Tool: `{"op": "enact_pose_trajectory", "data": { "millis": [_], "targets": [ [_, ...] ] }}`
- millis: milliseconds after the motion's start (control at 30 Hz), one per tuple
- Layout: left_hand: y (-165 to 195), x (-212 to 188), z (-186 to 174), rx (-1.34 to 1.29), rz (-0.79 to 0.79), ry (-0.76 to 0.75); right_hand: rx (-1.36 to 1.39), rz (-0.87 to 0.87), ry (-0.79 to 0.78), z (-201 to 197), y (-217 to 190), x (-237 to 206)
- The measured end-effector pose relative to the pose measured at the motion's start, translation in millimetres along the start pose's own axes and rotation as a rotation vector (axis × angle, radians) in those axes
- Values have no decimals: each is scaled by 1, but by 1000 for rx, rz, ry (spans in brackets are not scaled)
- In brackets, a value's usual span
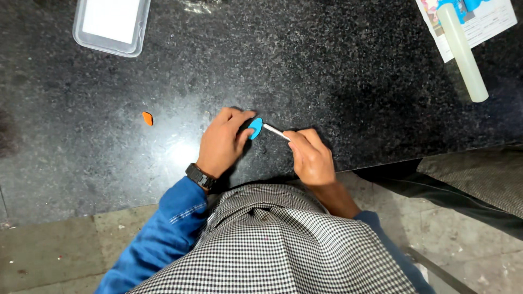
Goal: The person rolls a piece of blue fondant between their palms and around a metal rod to form a ring shape, trims excess pieces off with a craft knife, and presses and smooths the shaped piece by hand. They occasionally flatten pieces on the counter and reposition the work.
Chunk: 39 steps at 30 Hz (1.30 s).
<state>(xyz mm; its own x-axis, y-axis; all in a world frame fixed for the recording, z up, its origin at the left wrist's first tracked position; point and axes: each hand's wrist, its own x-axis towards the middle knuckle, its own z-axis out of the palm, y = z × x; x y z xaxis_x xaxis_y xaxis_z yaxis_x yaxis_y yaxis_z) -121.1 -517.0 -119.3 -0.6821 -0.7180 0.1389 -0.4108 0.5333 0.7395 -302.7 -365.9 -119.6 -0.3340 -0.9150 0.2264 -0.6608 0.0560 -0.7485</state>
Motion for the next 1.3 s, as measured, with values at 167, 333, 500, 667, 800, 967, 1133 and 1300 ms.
{"op": "enact_pose_trajectory", "data": {
  "millis": [167,333,500,667,800,967,1133,1300],
  "targets": [
    [-5,11,-3,171,128,-44,-29,-21,1,3,3,-3],
    [-5,21,0,239,155,-78,-40,-25,-19,4,4,0],
    [-3,22,5,233,138,-83,-54,-1,-71,-3,7,2],
    [-3,24,9,230,130,-90,-158,-1,-108,-9,7,4],
    [-5,29,9,234,115,-94,-188,-8,-102,-22,4,5],
    [-3,27,7,180,28,8,-84,78,-53,-45,2,2],
    [16,11,21,291,-20,36,-57,96,-56,-45,2,2],
    [23,6,27,287,-16,76,-88,29,-73,-31,1,11]
  ]
}}
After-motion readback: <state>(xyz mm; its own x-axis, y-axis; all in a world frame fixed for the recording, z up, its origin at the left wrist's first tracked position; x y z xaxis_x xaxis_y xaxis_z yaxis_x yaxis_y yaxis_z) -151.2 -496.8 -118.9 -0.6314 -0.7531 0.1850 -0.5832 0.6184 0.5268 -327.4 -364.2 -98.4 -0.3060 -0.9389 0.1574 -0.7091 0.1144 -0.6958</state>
